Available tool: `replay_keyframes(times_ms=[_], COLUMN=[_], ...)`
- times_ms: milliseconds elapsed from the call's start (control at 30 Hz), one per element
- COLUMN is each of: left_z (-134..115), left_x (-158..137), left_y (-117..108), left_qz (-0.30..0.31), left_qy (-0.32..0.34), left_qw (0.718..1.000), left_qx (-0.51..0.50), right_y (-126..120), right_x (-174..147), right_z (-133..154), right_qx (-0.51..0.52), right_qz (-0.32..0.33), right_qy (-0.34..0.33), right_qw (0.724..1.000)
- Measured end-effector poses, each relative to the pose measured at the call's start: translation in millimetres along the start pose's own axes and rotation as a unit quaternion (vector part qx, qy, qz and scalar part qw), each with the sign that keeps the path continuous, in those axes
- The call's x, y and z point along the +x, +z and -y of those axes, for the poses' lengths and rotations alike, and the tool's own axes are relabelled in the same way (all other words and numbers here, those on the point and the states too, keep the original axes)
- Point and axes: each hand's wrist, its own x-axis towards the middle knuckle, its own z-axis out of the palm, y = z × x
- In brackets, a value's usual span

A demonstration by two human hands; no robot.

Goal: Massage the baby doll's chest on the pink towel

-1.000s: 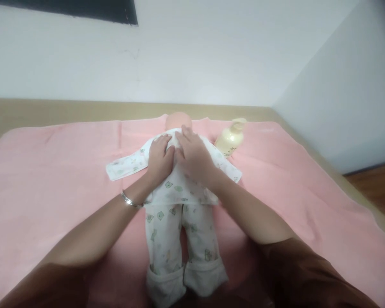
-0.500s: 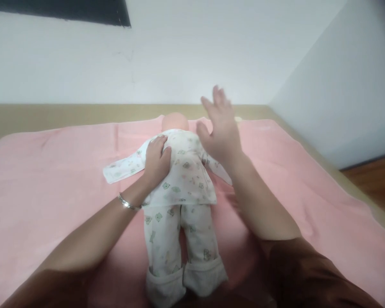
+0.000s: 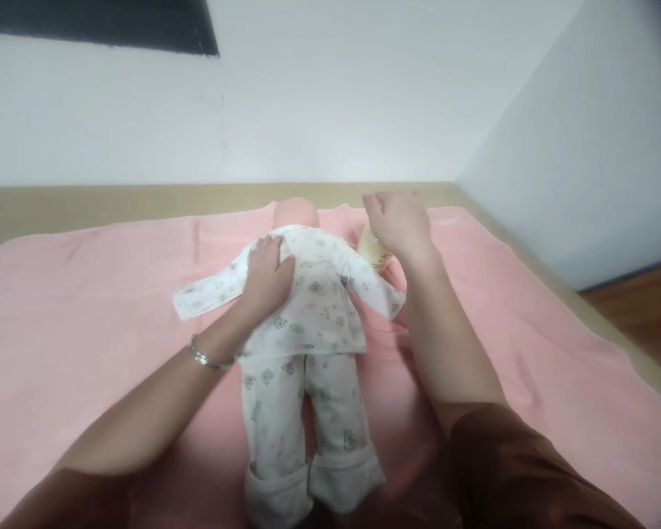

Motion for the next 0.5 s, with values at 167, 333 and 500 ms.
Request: replay_keyframes(times_ms=[167,333,500], left_z=[-58.4,-111.2,-123.3], left_x=[-1.8,27.1,37.0], left_y=[6.8,31.9,39.3], left_qz=[0.128,0.242,0.236], left_qy=[-0.039,-0.195,-0.219], left_qw=[0.934,0.701,0.574], left_qx=[-0.332,-0.642,-0.753], right_y=[-2.8,-4.1,-4.3], right_x=[3.3,6.1,5.9], right_z=[2.4,0.0,0.9], right_qx=[0.022,0.03,0.022], right_qz=[0.001,0.005,0.02], right_qy=[0.046,0.092,0.11], right_qw=[0.999,0.995,0.993])
